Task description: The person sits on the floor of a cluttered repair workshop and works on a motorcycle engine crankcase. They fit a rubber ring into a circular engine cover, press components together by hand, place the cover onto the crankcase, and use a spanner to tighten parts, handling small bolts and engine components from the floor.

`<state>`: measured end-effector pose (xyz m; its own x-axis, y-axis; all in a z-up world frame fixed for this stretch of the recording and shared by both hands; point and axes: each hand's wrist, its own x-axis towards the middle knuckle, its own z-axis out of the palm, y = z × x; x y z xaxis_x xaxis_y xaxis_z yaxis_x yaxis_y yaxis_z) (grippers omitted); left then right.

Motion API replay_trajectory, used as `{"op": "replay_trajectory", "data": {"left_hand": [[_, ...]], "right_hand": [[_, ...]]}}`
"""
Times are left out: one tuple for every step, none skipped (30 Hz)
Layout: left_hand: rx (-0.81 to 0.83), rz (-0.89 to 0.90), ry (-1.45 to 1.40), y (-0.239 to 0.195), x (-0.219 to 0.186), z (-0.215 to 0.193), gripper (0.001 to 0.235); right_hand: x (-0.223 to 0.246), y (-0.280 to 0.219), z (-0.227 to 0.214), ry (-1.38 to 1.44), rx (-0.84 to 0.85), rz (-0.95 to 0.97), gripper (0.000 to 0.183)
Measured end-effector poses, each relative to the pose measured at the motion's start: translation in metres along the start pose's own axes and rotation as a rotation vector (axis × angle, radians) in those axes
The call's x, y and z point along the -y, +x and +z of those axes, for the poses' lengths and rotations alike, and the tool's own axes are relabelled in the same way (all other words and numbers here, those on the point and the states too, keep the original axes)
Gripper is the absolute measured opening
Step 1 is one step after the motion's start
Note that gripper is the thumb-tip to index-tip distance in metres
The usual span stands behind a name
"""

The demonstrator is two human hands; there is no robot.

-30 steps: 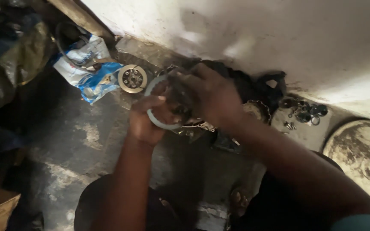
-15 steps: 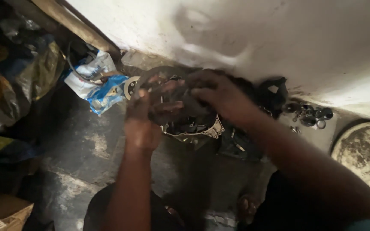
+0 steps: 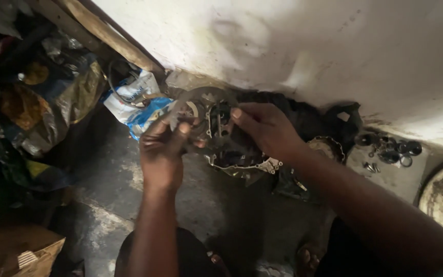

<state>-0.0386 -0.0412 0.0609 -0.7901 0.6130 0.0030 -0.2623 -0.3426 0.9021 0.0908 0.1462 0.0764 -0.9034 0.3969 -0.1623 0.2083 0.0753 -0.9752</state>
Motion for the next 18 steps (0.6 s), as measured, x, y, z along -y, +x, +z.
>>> {"op": "replay_trajectory", "data": {"left_hand": [[-0.013, 0.023, 0.077, 0.002, 0.000, -0.001, 0.027], [-0.014, 0.031, 0.078, 0.002, 0.003, -0.003, 0.027], [0.010, 0.036, 0.072, 0.003, 0.005, -0.004, 0.024], [0.034, 0.041, 0.065, 0.004, 0.008, -0.005, 0.021], [0.035, 0.046, 0.066, 0.005, 0.006, -0.004, 0.021], [0.002, -0.027, 0.060, 0.006, 0.005, -0.003, 0.023], [-0.031, -0.103, 0.053, 0.007, 0.004, -0.001, 0.025], [-0.029, -0.102, 0.052, 0.009, 0.008, -0.003, 0.025], [-0.029, -0.101, 0.057, 0.009, 0.011, -0.005, 0.024], [-0.028, -0.099, 0.062, 0.009, 0.016, -0.007, 0.024], [-0.031, -0.101, 0.058, 0.012, 0.018, -0.006, 0.024], [-0.071, -0.104, 0.076, 0.015, 0.021, -0.006, 0.023], [-0.113, -0.104, 0.094, 0.018, 0.023, -0.006, 0.025], [-0.117, -0.103, 0.090, 0.019, 0.018, 0.001, 0.025], [-0.183, -0.230, 0.117, 0.020, 0.012, 0.008, 0.032], [-0.249, -0.359, 0.143, 0.022, 0.005, 0.015, 0.040], [-0.254, -0.355, 0.138, 0.022, 0.010, 0.016, 0.040], [-0.224, -0.463, 0.060, 0.022, 0.014, 0.016, 0.036]], "right_hand": [[0.001, 0.002, -0.001, -0.070, -0.021, -0.021, 0.036], [0.000, 0.003, -0.002, -0.071, -0.019, -0.028, 0.036], [-0.002, 0.004, -0.003, -0.082, -0.025, -0.068, 0.035], [-0.003, 0.005, -0.004, -0.094, -0.031, -0.109, 0.034], [0.002, 0.005, -0.005, -0.095, -0.031, -0.113, 0.034], [0.007, 0.006, -0.007, -0.109, -0.024, -0.083, 0.030], [0.011, 0.005, -0.009, -0.124, -0.018, -0.049, 0.027], [0.012, 0.006, -0.013, -0.126, -0.019, -0.050, 0.027], [0.013, 0.006, -0.016, -0.200, -0.008, -0.039, 0.024], [0.014, 0.006, -0.020, -0.274, 0.003, -0.029, 0.020], [0.011, 0.005, -0.022, -0.277, 0.005, -0.025, 0.020], [0.008, 0.005, -0.024, -0.433, -0.046, -0.149, 0.018], [0.006, 0.005, -0.025, -0.590, -0.095, -0.278, 0.015], [0.005, 0.003, -0.023, -0.593, -0.090, -0.279, 0.015], [0.005, 0.003, -0.021, -0.757, -0.158, -0.392, 0.013], [0.004, 0.002, -0.019, -0.920, -0.227, -0.506, 0.012], [-0.001, 0.001, -0.016, -0.922, -0.221, -0.511, 0.012], [-0.006, 0.000, -0.014, -0.981, -0.181, -0.572, 0.017]]}}
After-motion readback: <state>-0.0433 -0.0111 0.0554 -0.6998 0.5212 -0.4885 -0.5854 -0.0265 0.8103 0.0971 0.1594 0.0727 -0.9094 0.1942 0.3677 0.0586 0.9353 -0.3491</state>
